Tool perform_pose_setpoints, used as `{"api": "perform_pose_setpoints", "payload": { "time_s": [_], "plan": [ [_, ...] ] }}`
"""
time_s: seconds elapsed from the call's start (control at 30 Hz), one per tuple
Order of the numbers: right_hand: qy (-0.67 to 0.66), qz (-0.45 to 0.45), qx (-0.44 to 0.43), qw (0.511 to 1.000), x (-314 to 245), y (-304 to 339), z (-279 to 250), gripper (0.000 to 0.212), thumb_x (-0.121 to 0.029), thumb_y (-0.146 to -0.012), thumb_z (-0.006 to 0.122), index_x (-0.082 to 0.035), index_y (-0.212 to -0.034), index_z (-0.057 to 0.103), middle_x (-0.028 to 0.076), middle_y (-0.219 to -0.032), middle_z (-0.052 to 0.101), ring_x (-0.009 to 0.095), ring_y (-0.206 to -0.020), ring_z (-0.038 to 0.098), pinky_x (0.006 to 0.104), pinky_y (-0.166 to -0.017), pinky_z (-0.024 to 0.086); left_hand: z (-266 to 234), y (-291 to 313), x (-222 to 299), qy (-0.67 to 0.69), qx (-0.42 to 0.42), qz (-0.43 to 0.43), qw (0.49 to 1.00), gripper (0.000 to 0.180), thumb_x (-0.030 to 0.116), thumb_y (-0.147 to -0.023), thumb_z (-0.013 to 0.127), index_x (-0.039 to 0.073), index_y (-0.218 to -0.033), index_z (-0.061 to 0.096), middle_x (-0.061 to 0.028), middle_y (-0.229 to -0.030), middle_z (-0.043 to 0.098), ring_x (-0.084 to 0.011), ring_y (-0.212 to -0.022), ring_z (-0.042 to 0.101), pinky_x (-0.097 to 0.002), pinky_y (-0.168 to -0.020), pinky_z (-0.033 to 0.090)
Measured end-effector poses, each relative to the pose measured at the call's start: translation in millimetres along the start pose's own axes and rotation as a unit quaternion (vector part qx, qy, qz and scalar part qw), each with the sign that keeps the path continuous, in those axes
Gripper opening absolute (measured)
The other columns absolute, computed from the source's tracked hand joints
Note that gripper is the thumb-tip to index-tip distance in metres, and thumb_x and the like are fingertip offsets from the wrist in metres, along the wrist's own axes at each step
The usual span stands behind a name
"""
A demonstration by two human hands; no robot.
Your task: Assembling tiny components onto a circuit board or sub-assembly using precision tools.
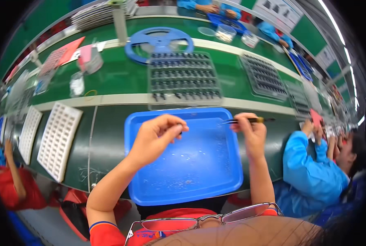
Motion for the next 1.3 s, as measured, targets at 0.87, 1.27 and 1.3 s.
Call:
{"api": "perform_pose_setpoints", "payload": {
  "time_s": [0.87, 1.27, 1.3],
  "plan": [
    [0.057, 0.045, -0.249, 0.966, 3, 42, 30, 0.009, -0.008, -0.091, 0.062, 0.0, -0.093, 0.064, 0.01, -0.086, 0.067, 0.016, -0.076, 0.067, 0.0268, -0.067, 0.051, 16, 19, -21, -0.111, -0.111, -0.099, 0.983, 0.019, 0.004, -0.092, 0.059, 0.002, -0.11, 0.066, -0.0085, -0.096, 0.071, -0.012, -0.076, 0.066, -0.0255, -0.066, 0.054],
    [0.173, 0.062, -0.232, 0.955, 8, 46, 28, 0.01, -0.009, -0.088, 0.064, -0.004, -0.096, 0.068, 0.011, -0.083, 0.068, 0.021, -0.072, 0.068, 0.0299, -0.064, 0.051, 17, 20, -23, -0.077, -0.108, -0.115, 0.984, 0.019, 0.003, -0.092, 0.06, -0.001, -0.11, 0.065, -0.0082, -0.096, 0.07, -0.0137, -0.082, 0.068, -0.0276, -0.073, 0.057],
    [0.163, 0.056, -0.246, 0.954, 5, 45, 29, 0.01, -0.008, -0.089, 0.064, -0.003, -0.096, 0.068, 0.011, -0.084, 0.069, 0.021, -0.075, 0.068, 0.0297, -0.067, 0.051, 17, 20, -23, -0.056, -0.109, -0.129, 0.984, 0.019, 0.003, -0.091, 0.06, -0.001, -0.109, 0.065, -0.0083, -0.097, 0.07, -0.0141, -0.083, 0.068, -0.0278, -0.073, 0.057]
  ]
}}
Point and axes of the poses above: each hand's wrist, its own y-axis away from the middle knuckle, its own z-axis out of the palm, x = y × z, the point moved 1 cm from there along -y, towards the middle knuckle
